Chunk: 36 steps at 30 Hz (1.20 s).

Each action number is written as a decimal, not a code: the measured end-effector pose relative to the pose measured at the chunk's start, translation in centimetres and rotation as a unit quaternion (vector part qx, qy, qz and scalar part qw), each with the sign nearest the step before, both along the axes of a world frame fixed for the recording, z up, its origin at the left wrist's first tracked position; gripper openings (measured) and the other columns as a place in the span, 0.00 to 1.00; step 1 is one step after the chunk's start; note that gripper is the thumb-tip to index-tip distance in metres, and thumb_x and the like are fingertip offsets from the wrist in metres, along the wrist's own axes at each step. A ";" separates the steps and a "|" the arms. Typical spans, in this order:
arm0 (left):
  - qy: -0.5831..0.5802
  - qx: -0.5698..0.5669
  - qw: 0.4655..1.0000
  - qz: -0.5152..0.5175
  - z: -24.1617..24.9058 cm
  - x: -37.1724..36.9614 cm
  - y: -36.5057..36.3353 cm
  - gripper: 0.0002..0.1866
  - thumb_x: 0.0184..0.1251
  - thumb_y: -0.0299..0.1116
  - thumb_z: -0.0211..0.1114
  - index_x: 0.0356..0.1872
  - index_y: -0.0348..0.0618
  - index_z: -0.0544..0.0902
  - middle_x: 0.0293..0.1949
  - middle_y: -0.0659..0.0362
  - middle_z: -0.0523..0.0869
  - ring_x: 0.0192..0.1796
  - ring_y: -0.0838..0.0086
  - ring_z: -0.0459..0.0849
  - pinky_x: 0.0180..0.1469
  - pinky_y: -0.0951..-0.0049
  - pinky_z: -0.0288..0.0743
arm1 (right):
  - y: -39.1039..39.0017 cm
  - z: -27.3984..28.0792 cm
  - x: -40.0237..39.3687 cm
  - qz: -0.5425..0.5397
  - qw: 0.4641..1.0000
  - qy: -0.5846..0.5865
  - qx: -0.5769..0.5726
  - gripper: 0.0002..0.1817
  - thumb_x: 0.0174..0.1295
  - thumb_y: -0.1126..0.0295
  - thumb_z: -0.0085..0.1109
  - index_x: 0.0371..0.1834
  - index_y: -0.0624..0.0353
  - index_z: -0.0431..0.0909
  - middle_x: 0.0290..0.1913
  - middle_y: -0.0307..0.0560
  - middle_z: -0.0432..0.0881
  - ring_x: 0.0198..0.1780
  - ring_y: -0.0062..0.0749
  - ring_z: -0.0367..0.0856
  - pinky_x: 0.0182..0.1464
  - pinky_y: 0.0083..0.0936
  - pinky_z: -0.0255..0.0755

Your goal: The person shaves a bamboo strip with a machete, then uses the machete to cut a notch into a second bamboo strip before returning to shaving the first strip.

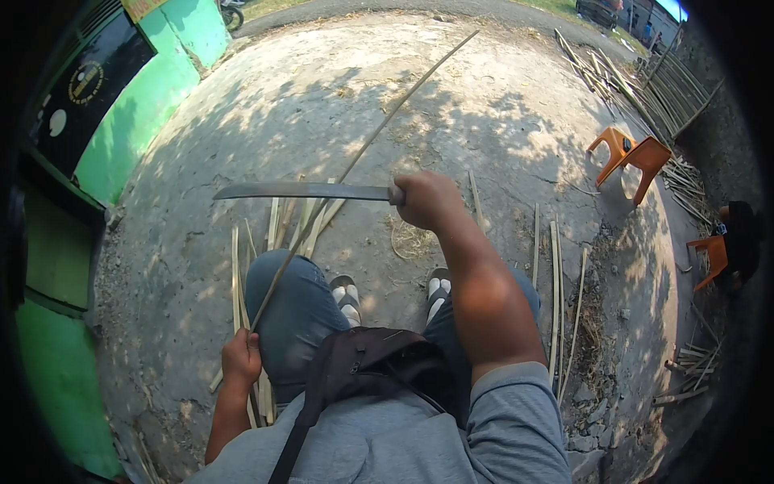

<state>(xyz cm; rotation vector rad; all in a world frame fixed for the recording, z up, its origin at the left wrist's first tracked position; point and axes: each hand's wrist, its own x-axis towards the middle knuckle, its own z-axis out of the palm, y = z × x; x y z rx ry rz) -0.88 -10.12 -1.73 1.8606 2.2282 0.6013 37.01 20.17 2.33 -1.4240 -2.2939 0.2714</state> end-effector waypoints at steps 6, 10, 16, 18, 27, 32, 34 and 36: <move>0.010 0.005 1.000 0.001 -0.3 -0.2 0.2 0.27 0.85 0.54 0.53 0.33 0.38 0.75 0.26 0.37 0.81 0.35 0.31 0.82 0.34 0.41 0.72 | 0.4 -0.6 1.1 -0.074 0.994 0.071 -0.026 0.11 0.68 0.60 0.61 0.37 0.54 0.86 0.36 0.59 0.87 0.41 0.62 0.86 0.45 0.54 0.80; 0.006 0.018 1.000 -0.006 -0.7 -0.2 0.3 0.26 0.84 0.53 0.55 0.32 0.39 0.75 0.26 0.38 0.81 0.33 0.33 0.82 0.33 0.41 0.72 | -1.5 -0.1 -0.9 -0.013 0.999 0.034 0.015 0.09 0.66 0.59 0.64 0.36 0.51 0.86 0.33 0.55 0.87 0.40 0.59 0.87 0.43 0.53 0.80; 0.014 0.005 1.000 0.003 -0.1 -0.1 0.3 0.25 0.84 0.52 0.56 0.33 0.38 0.75 0.26 0.37 0.82 0.35 0.32 0.83 0.34 0.41 0.73 | -3.1 0.5 -4.1 0.077 0.994 -0.079 0.008 0.07 0.63 0.59 0.66 0.33 0.48 0.85 0.30 0.51 0.87 0.37 0.54 0.89 0.41 0.51 0.80; 0.007 0.002 1.000 0.007 -0.2 0.0 0.1 0.26 0.84 0.52 0.55 0.33 0.38 0.75 0.26 0.36 0.82 0.35 0.31 0.82 0.35 0.41 0.72 | -2.3 0.3 -3.8 0.064 0.997 -0.051 -0.004 0.08 0.65 0.59 0.65 0.34 0.49 0.85 0.31 0.53 0.87 0.38 0.57 0.88 0.43 0.53 0.80; 0.009 0.002 1.000 0.004 0.0 0.1 0.1 0.25 0.84 0.52 0.54 0.34 0.37 0.76 0.27 0.36 0.81 0.36 0.30 0.82 0.35 0.41 0.72 | -1.6 -0.3 -1.3 -0.021 0.998 0.045 -0.048 0.07 0.66 0.62 0.63 0.36 0.51 0.86 0.36 0.55 0.88 0.43 0.59 0.87 0.47 0.53 0.80; -0.007 0.024 1.000 -0.010 -1.0 -0.3 0.3 0.25 0.83 0.52 0.57 0.32 0.38 0.74 0.26 0.37 0.81 0.34 0.32 0.82 0.33 0.41 0.72 | -2.8 -0.1 -2.6 0.073 0.997 0.017 -0.001 0.08 0.64 0.62 0.62 0.34 0.55 0.83 0.30 0.60 0.84 0.37 0.61 0.86 0.42 0.55 0.78; -0.004 0.021 1.000 -0.007 -1.0 -0.3 0.3 0.25 0.83 0.52 0.56 0.32 0.38 0.75 0.26 0.37 0.81 0.34 0.32 0.82 0.33 0.42 0.72 | -2.6 0.4 -3.2 0.082 0.996 -0.025 -0.021 0.08 0.63 0.62 0.62 0.33 0.54 0.83 0.30 0.59 0.84 0.38 0.59 0.87 0.42 0.55 0.78; -0.001 0.017 1.000 -0.003 -0.9 -0.4 0.1 0.26 0.83 0.52 0.56 0.32 0.38 0.75 0.26 0.37 0.81 0.34 0.32 0.82 0.33 0.42 0.72 | -1.8 0.9 -3.0 0.067 0.996 -0.048 -0.032 0.08 0.62 0.60 0.65 0.34 0.52 0.84 0.32 0.56 0.87 0.41 0.56 0.88 0.44 0.51 0.81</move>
